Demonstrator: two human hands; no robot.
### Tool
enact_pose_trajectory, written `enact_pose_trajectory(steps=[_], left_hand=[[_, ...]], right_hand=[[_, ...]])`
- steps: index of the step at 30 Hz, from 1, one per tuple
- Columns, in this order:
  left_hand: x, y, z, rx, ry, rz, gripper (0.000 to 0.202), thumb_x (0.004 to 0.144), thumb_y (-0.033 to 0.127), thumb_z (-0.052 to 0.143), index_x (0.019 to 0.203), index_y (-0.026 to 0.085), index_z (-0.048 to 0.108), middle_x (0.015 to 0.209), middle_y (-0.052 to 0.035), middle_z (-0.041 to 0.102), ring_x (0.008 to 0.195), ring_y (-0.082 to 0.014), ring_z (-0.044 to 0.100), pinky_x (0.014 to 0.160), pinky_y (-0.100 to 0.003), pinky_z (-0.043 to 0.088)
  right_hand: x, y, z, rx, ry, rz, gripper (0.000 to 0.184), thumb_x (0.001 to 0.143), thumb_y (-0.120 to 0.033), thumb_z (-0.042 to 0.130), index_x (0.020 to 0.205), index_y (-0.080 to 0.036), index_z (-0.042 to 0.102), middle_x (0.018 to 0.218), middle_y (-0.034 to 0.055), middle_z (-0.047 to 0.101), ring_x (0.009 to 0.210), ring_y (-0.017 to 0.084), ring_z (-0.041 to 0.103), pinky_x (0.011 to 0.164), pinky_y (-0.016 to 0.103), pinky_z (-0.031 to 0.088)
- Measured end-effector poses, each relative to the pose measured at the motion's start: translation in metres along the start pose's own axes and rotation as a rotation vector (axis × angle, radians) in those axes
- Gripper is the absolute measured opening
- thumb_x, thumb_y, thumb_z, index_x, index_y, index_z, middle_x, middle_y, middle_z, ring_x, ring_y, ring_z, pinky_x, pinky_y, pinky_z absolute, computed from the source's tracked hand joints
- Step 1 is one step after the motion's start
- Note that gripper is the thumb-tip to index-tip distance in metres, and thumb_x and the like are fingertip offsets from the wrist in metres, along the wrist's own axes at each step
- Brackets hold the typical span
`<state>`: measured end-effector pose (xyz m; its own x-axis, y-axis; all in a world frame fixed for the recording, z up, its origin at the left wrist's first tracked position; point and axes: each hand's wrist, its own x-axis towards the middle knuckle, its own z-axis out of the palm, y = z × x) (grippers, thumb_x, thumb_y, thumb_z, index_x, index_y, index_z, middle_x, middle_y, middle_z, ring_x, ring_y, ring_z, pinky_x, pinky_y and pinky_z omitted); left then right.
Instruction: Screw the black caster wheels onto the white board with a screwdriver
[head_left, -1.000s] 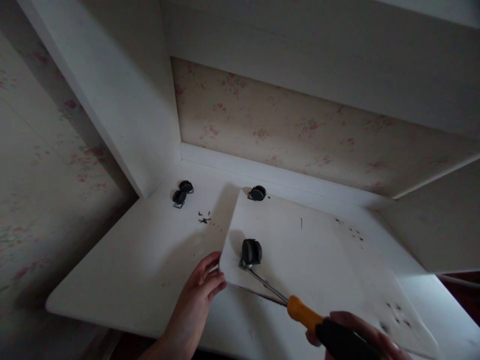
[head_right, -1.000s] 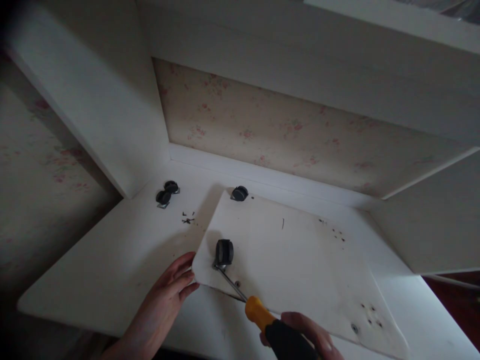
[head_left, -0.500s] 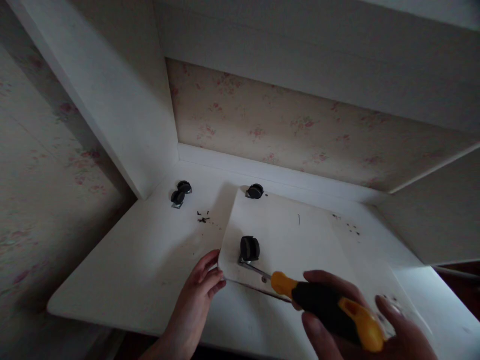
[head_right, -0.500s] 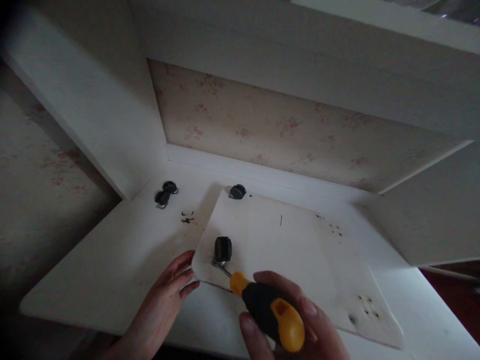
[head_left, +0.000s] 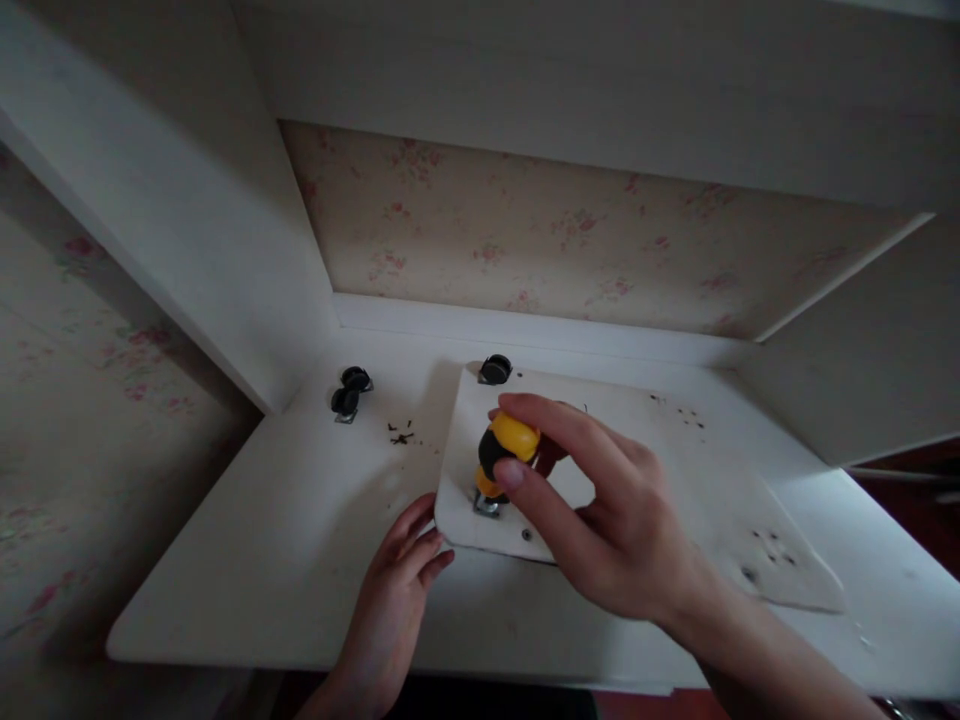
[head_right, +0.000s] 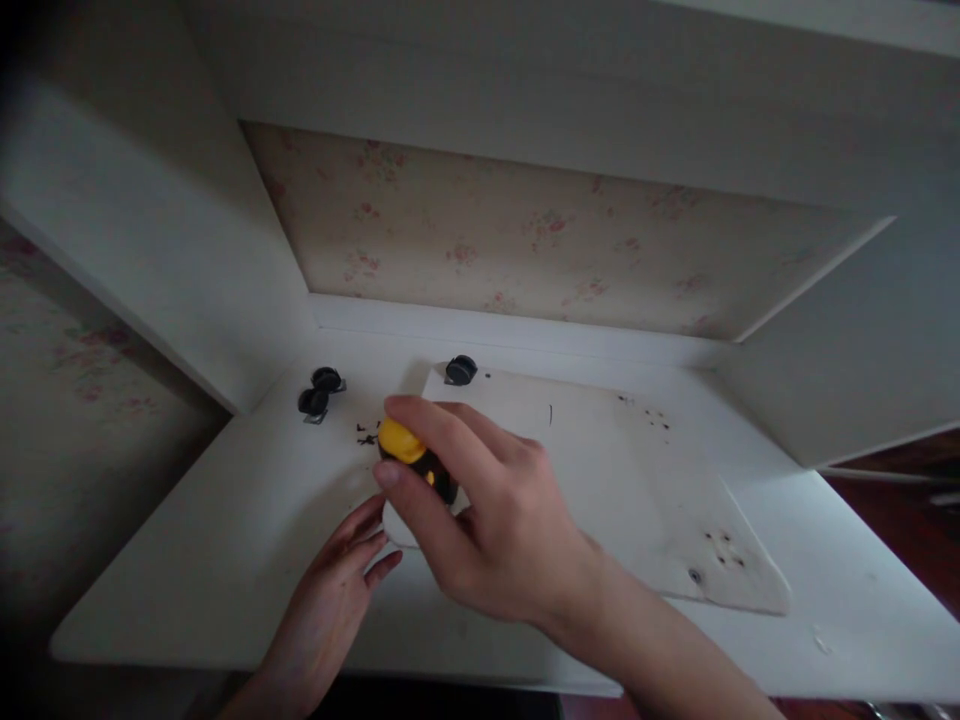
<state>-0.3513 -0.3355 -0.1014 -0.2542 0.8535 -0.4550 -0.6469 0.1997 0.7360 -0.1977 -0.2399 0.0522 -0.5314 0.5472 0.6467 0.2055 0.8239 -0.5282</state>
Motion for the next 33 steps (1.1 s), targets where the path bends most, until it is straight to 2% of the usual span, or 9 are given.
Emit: enact_pose_trajectory(steps=[5, 10, 15, 19, 23, 27, 33], left_hand=[[-0.001, 0.000, 0.001, 0.004, 0.012, 0.000, 0.037, 0.082, 0.033, 0.075, 0.118, 0.031, 0.070, 0.145, -0.0025, 0.057, 0.125, -0.0252, 0.055, 0.092, -0.034, 0.047], [0.000, 0.000, -0.002, 0.006, -0.007, -0.001, 0.033, 0.083, 0.029, 0.074, 0.116, 0.031, 0.070, 0.146, -0.0003, 0.056, 0.123, -0.0223, 0.055, 0.091, -0.032, 0.047], [0.007, 0.000, -0.005, 0.033, -0.007, 0.020, 0.030, 0.082, 0.031, 0.075, 0.112, 0.027, 0.070, 0.129, -0.0035, 0.066, 0.110, -0.0205, 0.061, 0.087, -0.032, 0.049], [0.018, 0.007, -0.004, 0.120, 0.005, 0.048, 0.041, 0.079, 0.034, 0.078, 0.117, 0.026, 0.065, 0.124, -0.0057, 0.067, 0.112, -0.0233, 0.061, 0.083, -0.032, 0.050], [0.033, 0.022, 0.004, 0.254, -0.055, 0.040, 0.055, 0.079, 0.033, 0.076, 0.130, 0.026, 0.057, 0.126, -0.0093, 0.066, 0.114, -0.0266, 0.061, 0.083, -0.034, 0.049], [0.046, 0.035, 0.013, 0.382, -0.149, 0.051, 0.058, 0.074, 0.026, 0.078, 0.129, 0.024, 0.058, 0.128, -0.0113, 0.065, 0.110, -0.0292, 0.063, 0.083, -0.038, 0.049], [0.052, 0.033, 0.019, 0.473, -0.216, 0.161, 0.062, 0.067, 0.017, 0.082, 0.126, 0.022, 0.061, 0.117, -0.0110, 0.068, 0.107, -0.0296, 0.064, 0.092, -0.041, 0.047]], right_hand=[[0.016, 0.002, -0.005, -0.003, -0.109, -0.035, 0.033, 0.094, -0.016, 0.060, 0.128, -0.016, 0.058, 0.112, 0.0070, 0.071, 0.099, 0.016, 0.067, 0.086, 0.030, 0.057], [0.019, 0.001, -0.008, -0.041, -0.098, -0.068, 0.030, 0.093, -0.016, 0.063, 0.122, -0.011, 0.061, 0.109, 0.0077, 0.072, 0.102, 0.015, 0.066, 0.091, 0.027, 0.054], [0.016, -0.001, -0.009, 0.013, -0.093, -0.072, 0.032, 0.093, -0.015, 0.062, 0.125, -0.012, 0.060, 0.111, 0.0076, 0.072, 0.102, 0.015, 0.067, 0.090, 0.027, 0.055], [0.016, -0.002, -0.013, 0.046, -0.154, -0.046, 0.035, 0.097, -0.014, 0.054, 0.132, -0.017, 0.057, 0.121, 0.0084, 0.070, 0.111, 0.017, 0.066, 0.094, 0.031, 0.055], [0.017, -0.003, -0.019, 0.066, -0.251, -0.051, 0.040, 0.100, -0.013, 0.048, 0.139, -0.017, 0.052, 0.129, 0.0095, 0.066, 0.116, 0.018, 0.064, 0.098, 0.033, 0.054], [0.017, -0.004, -0.024, 0.075, -0.283, -0.112, 0.037, 0.099, -0.010, 0.047, 0.134, -0.017, 0.056, 0.131, 0.0097, 0.065, 0.126, 0.019, 0.059, 0.107, 0.038, 0.050], [0.013, -0.006, -0.031, 0.018, -0.276, -0.096, 0.037, 0.098, -0.012, 0.050, 0.133, -0.021, 0.059, 0.131, 0.0096, 0.066, 0.122, 0.022, 0.062, 0.102, 0.040, 0.054]])
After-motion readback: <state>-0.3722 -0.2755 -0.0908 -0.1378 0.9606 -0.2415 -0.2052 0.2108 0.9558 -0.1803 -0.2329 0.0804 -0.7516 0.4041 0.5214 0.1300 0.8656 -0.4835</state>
